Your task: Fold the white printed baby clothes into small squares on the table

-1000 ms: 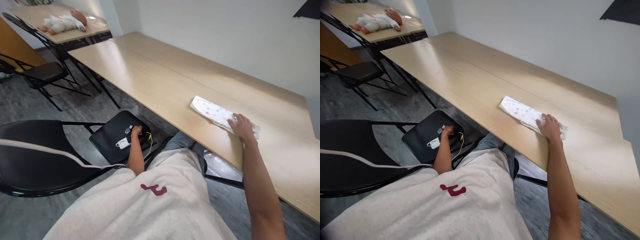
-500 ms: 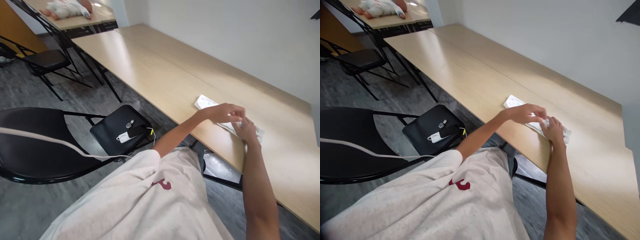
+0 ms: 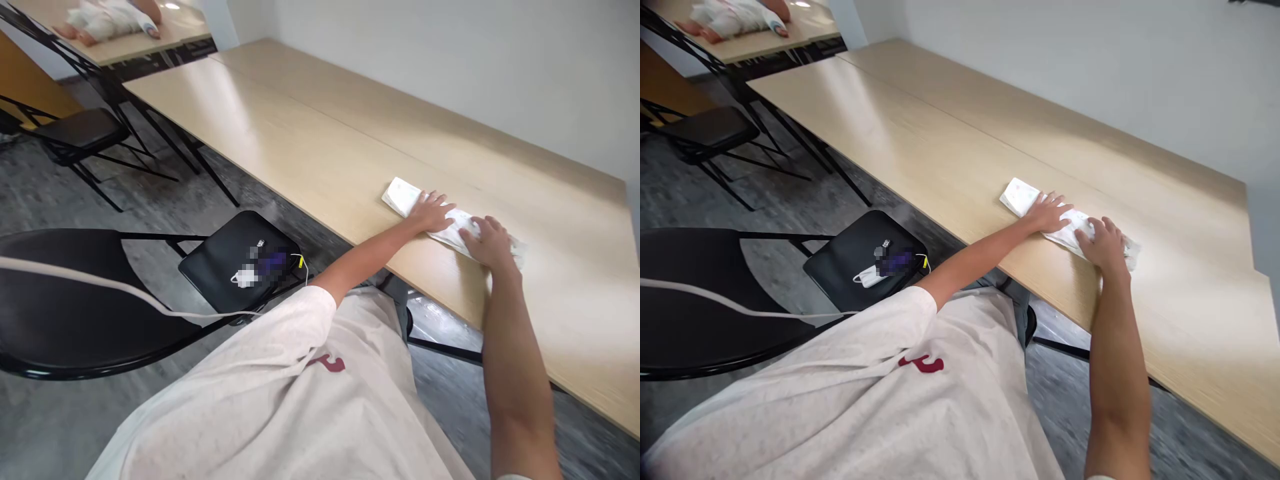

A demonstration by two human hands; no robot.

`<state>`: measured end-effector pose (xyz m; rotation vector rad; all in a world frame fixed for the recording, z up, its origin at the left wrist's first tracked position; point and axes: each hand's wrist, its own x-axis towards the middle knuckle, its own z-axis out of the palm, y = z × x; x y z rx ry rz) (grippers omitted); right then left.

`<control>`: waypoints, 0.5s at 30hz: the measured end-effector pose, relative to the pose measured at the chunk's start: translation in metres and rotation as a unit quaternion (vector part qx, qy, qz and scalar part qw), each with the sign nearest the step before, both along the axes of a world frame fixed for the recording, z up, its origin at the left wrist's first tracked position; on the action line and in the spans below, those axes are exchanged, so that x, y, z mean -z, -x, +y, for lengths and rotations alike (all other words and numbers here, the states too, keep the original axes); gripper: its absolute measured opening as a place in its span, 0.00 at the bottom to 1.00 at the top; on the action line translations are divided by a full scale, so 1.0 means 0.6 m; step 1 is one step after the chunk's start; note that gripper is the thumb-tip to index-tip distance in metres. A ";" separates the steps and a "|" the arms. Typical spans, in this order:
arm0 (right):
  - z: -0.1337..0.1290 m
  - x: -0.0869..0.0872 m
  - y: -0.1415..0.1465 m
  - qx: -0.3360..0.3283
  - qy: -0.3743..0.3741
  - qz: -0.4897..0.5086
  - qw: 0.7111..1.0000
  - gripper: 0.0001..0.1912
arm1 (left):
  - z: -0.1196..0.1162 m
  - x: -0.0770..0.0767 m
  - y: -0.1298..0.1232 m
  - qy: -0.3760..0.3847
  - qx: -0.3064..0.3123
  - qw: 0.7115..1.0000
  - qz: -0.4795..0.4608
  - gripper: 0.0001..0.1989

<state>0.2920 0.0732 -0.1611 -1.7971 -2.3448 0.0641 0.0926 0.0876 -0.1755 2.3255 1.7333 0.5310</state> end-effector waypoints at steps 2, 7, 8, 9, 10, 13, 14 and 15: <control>0.003 -0.002 0.000 0.019 -0.008 -0.001 1.000 0.29 | 0.009 0.001 0.000 0.001 -0.010 1.000 -0.004 0.30; 0.016 -0.008 -0.002 0.057 -0.014 -0.019 0.998 0.28 | 0.032 -0.005 0.039 0.006 -0.019 1.000 -0.009 0.31; 0.019 -0.010 -0.003 0.063 -0.007 -0.027 0.998 0.29 | 0.034 -0.008 0.054 0.013 -0.029 0.999 -0.007 0.32; 0.020 -0.012 -0.005 0.068 -0.001 -0.034 0.997 0.31 | 0.035 -0.011 0.069 0.020 -0.042 0.999 -0.006 0.32; 0.021 -0.013 -0.007 0.074 0.005 -0.040 0.996 0.31 | 0.034 -0.013 0.085 0.026 -0.056 0.998 -0.006 0.33; 0.019 -0.016 -0.016 0.103 0.012 -0.039 0.994 0.32 | 0.026 -0.017 0.122 0.030 -0.089 0.996 -0.011 0.35; 0.017 -0.018 -0.020 0.115 0.013 -0.032 0.993 0.32 | 0.022 -0.017 0.129 0.027 -0.094 0.995 -0.015 0.35; 0.015 -0.020 -0.024 0.128 0.015 -0.023 0.991 0.32 | 0.017 -0.016 0.133 0.023 -0.097 0.995 -0.018 0.35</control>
